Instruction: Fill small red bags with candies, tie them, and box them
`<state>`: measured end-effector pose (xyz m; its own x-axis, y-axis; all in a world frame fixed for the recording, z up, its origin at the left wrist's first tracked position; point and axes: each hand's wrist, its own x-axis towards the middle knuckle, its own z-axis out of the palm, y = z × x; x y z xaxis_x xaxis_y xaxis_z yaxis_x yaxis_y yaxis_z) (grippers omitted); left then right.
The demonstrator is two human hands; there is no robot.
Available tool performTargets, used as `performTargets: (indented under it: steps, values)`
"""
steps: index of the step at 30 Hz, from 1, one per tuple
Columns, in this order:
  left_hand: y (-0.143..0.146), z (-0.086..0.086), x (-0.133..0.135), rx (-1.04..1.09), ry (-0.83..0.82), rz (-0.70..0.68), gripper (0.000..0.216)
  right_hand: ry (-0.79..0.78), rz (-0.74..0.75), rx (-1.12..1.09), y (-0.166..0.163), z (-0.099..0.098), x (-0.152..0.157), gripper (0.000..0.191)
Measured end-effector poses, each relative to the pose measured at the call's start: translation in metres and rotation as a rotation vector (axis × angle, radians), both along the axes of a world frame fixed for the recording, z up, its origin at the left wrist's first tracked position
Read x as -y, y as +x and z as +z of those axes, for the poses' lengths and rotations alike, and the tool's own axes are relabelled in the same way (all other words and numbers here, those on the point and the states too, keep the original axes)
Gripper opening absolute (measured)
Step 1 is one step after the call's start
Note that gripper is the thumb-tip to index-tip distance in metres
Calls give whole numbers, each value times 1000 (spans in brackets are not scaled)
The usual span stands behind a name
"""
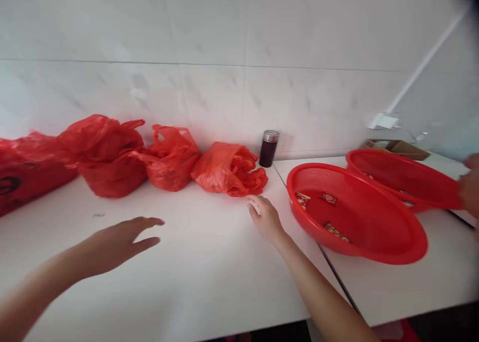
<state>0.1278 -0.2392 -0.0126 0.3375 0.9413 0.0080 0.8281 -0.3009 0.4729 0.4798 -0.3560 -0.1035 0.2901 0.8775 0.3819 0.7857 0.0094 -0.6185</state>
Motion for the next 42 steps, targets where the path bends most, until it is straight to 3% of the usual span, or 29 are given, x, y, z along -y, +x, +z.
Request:
performTargets:
  steps: [1, 2, 4, 6, 9, 12, 15, 17, 21, 23, 24, 26, 27, 30, 36, 39, 42]
  values:
    - [31, -7, -4, -125, 26, -193, 52, -3, -73, 11, 12, -1, -12, 38]
    - [61, -15, -5, -203, 139, -280, 57, -10, -131, 17, 23, -4, -25, 44]
    - [119, -34, -6, -208, 275, -291, 70, -39, -198, 28, 38, -12, -45, 51]
    - [167, -54, -7, -199, 355, -289, 74, -70, -206, 49, 44, -24, -55, 45]
    - [213, -79, -19, -171, 405, -276, 71, -85, -175, 77, 42, -40, -50, 24]
    - [231, -90, -36, -109, 411, -245, 52, -83, -140, 80, 41, -46, -26, 15]
    - [232, -87, -43, -9, 389, -216, 47, -78, -86, 46, 42, -39, 8, 11]
    - [226, -81, -33, 79, 359, -199, 46, -39, -45, -21, 40, -30, 32, 12]
    - [205, -74, 26, 283, 213, -197, 47, 141, 91, -309, 21, -12, 72, 18]
    - [197, -76, 64, 470, -63, -270, 52, 150, 164, -411, 7, -7, 83, 18]
    - [193, -78, 81, 626, -290, -295, 53, 126, 209, -441, 0, -6, 87, 18]
    - [187, -85, 104, 894, -660, -249, 49, 63, 313, -480, -11, -5, 92, 17]
    - [183, -88, 110, 981, -760, -188, 44, 36, 356, -502, -15, -5, 93, 15]
    - [162, -96, 103, 1052, -744, -6, 37, -5, 343, -644, -16, -9, 95, 10]
    - [107, -93, 73, 1132, -677, 277, 41, 113, 86, -1101, -7, -23, 89, 17]
    - [101, -93, 77, 1213, -685, 359, 41, 148, 51, -1278, -7, -29, 82, 20]
    - [107, -97, 84, 1217, -640, 440, 39, 158, -40, -1253, -10, -28, 77, 16]
